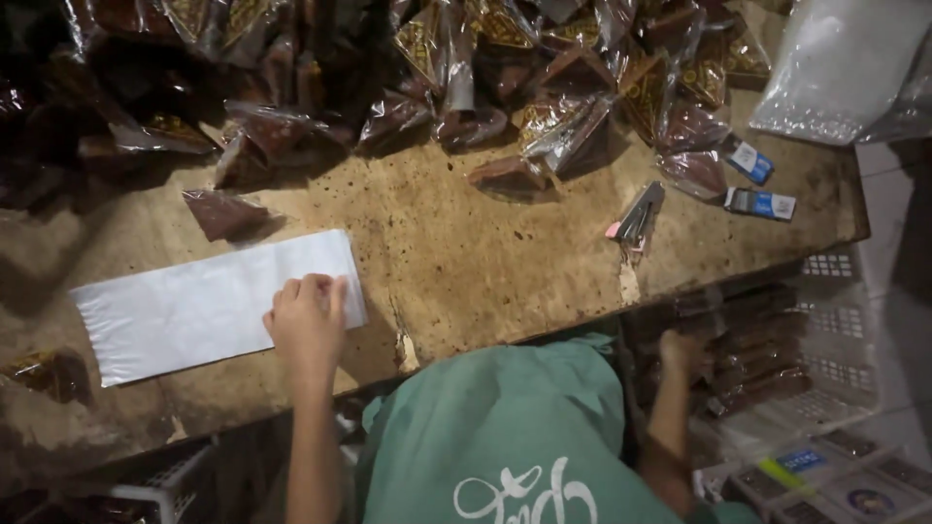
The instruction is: Packaging individually wrapped triangular snacks into larger plastic bags and sealing them with a stapler.
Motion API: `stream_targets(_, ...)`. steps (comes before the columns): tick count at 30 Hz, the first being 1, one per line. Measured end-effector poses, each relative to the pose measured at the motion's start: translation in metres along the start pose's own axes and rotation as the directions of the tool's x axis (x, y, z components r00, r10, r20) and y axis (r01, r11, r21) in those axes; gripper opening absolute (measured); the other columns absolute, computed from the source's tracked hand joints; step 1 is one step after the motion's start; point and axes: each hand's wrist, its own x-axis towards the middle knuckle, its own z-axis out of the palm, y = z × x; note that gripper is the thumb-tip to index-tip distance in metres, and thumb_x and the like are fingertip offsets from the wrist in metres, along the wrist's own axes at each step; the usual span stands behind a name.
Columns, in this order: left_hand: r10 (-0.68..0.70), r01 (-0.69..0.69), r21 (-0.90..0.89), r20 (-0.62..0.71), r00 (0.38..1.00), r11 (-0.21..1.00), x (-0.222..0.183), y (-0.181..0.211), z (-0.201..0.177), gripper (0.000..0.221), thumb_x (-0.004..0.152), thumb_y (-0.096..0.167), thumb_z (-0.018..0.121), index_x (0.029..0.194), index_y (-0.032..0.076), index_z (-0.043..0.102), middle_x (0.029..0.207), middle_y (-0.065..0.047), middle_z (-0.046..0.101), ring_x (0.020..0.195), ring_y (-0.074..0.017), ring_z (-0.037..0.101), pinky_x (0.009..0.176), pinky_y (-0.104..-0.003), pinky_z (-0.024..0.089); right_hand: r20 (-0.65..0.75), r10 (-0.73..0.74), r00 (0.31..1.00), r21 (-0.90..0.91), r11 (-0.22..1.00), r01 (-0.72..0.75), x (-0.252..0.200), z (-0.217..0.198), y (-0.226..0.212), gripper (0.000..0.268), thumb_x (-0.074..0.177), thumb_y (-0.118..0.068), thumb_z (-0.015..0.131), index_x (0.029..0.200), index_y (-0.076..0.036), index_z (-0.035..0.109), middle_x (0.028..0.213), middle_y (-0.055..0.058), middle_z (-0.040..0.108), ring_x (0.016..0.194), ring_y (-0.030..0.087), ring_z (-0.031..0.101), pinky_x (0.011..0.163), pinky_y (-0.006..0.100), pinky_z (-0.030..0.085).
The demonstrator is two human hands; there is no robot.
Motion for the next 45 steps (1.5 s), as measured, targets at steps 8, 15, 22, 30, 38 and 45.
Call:
stream_targets(8,-0.158,-0.036,-0.315,-0.569,0.807,0.948,0.016,-0.065,0.005,0.064,0.106,0.017,0.092,0.064,0.005,0.046,0.055,-0.003,0.042,0.052,-0.0135,0.029,0.054,-0.033,0.025,-0.691,-0.419,0.589,0.302,0.573,0.762,-0.195,-0.232,-0.244,0.037,0.096,0.013,0.062,0.13,0.006,0.051,0.129,0.025,0.044,0.105,0.04,0.054,0.086,0.046,0.05)
stream_targets(15,-0.255,0.378,0.157,-0.503,0.826,0.912,0.06,-0.175,-0.041,0.05,0.09,0.032,0.101,0.115,0.01,0.063,0.105,-0.013,0.066,0.102,-0.0394,0.058,0.081,-0.054,0.041,-0.351,-0.853,0.386,0.439,0.214,0.872,-0.314,-0.269,-0.374,0.024,0.1,0.01,0.059,0.122,0.0,0.055,0.126,0.014,0.046,0.106,0.024,0.058,0.096,0.03,0.061)
stream_targets(22,-0.295,0.227,-0.223,-0.35,0.889,0.948,0.004,-0.035,-0.012,0.06,0.091,0.032,0.084,0.134,0.008,0.051,0.123,-0.015,0.055,0.107,-0.038,0.063,0.094,-0.05,0.05,-0.419,-0.906,0.068,0.307,-0.07,0.949,-0.292,-0.225,-0.416,0.029,0.096,-0.003,0.075,0.124,0.003,0.066,0.125,0.019,0.056,0.112,0.037,0.062,0.095,0.046,0.052)
stream_targets(30,-0.175,0.198,-0.406,0.094,0.98,0.892,0.016,-0.027,0.022,0.031,0.109,0.036,0.053,0.091,0.016,0.068,0.086,-0.004,0.061,0.087,-0.0232,0.064,0.081,-0.037,0.05,-0.131,-0.916,0.379,-0.002,0.382,0.924,-0.301,-0.22,-0.491,0.08,0.095,-0.066,0.074,0.142,-0.004,0.057,0.146,0.042,0.037,0.128,0.074,0.027,0.097,0.089,0.019)
stream_targets(38,0.004,-0.035,-0.271,-0.115,0.993,0.962,0.0,-0.016,0.006,0.029,0.093,0.037,0.073,0.089,0.009,0.066,0.08,-0.009,0.063,0.082,-0.0319,0.067,0.074,-0.044,0.052,-0.074,-0.971,0.227,0.156,0.214,0.964,-0.358,-0.166,-0.408,0.054,0.102,-0.04,0.06,0.149,-0.022,0.04,0.155,0.015,0.026,0.141,0.049,0.023,0.11,0.073,0.02)
stream_targets(45,0.084,-0.231,-0.215,-0.533,0.842,0.949,0.013,-0.001,0.056,0.059,0.085,0.043,0.088,0.055,0.019,0.044,0.046,0.003,0.044,0.041,-0.0166,0.048,0.044,-0.023,0.039,0.346,-0.916,0.204,-0.021,0.209,0.978,-0.367,-0.144,-0.355,0.079,0.082,-0.028,0.081,0.15,-0.014,0.044,0.129,0.014,0.051,0.12,0.036,0.045,0.096,0.053,0.039)
